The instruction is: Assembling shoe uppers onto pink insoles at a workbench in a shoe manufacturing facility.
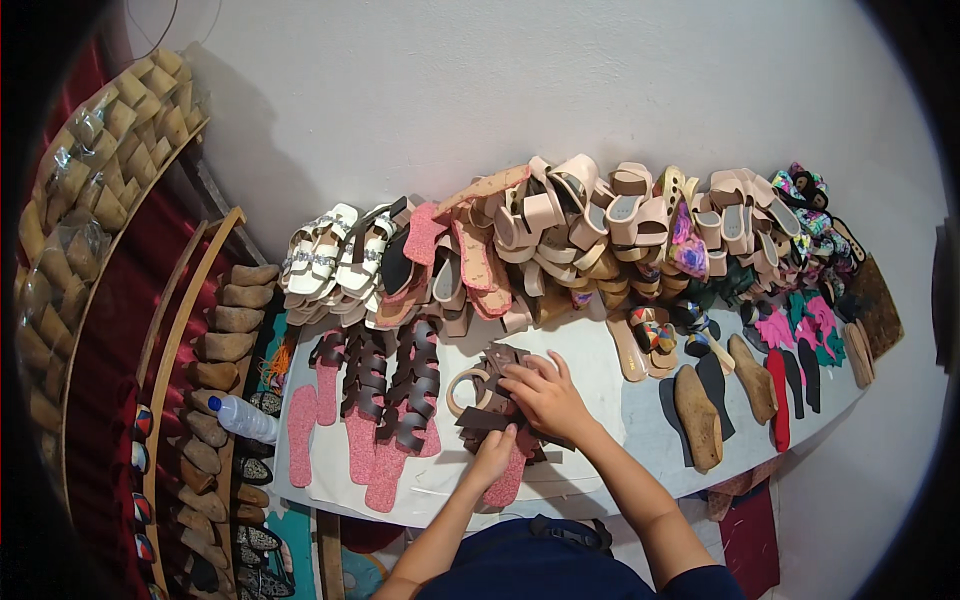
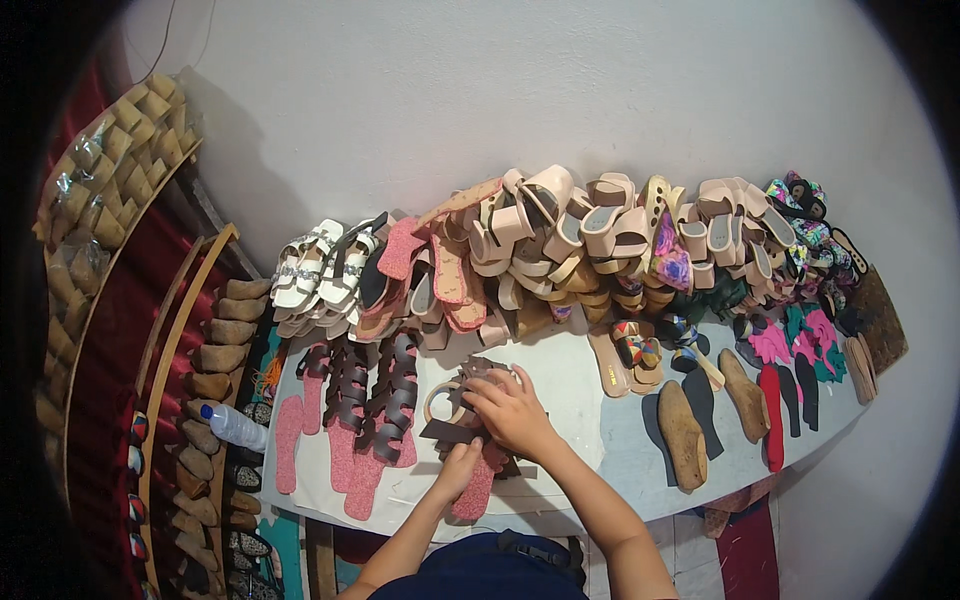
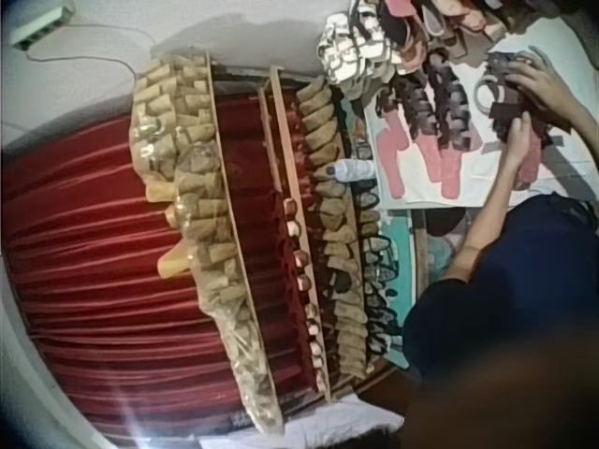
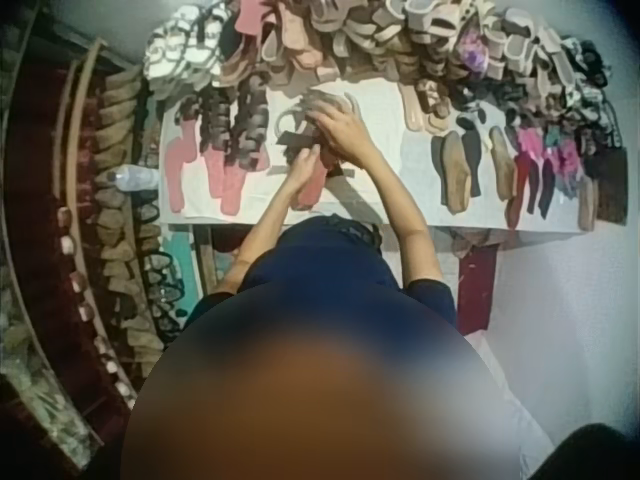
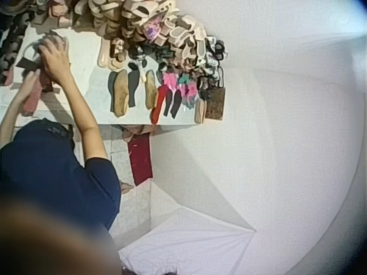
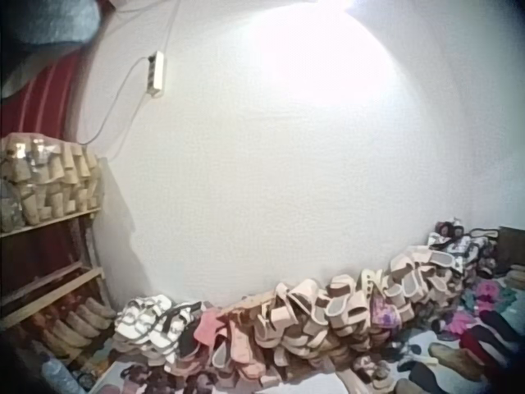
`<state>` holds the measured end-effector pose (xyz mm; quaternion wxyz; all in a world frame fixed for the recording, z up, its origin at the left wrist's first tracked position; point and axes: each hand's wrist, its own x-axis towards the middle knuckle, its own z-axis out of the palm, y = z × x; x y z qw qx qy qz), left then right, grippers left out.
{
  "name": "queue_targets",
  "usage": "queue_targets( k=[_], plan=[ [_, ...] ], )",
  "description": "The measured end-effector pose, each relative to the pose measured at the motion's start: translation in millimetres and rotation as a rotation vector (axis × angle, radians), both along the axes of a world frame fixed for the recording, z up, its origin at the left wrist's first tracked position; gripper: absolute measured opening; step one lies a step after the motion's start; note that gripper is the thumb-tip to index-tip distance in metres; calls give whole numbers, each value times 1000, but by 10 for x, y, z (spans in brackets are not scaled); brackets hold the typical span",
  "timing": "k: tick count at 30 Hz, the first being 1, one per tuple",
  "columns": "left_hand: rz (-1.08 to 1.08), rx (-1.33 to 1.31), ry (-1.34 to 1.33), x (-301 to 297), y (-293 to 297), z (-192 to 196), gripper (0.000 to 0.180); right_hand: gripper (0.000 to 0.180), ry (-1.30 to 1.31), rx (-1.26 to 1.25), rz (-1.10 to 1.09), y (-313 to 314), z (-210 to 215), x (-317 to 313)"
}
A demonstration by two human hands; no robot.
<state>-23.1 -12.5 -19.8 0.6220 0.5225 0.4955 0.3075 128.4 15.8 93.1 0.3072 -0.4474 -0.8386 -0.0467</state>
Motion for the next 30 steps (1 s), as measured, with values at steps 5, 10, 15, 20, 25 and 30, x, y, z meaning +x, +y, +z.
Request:
queue_targets(
  k=[5,10,15,20,25,30],
  plan=[
    [-48,131,173,41,-33,128,38,21,-141,-50,144,151,10,44],
    [-58,14,6,26,-68,174,36,15,-205,-167,181,211,3,17],
    [-9,100,54,46,-87,199,37,17,-227,-158,189,230,0,-7],
    [-90,36,64,17,-51,354,39,18,-126,-148,119,286,-213,-27],
    [-45,38,67,5,-56,234,39,20,-189,-156,158,312,-239,-9],
    [-37,-32,6,16,-51,179,39,19,-271,-183,179,319,-254,26]
  ],
)
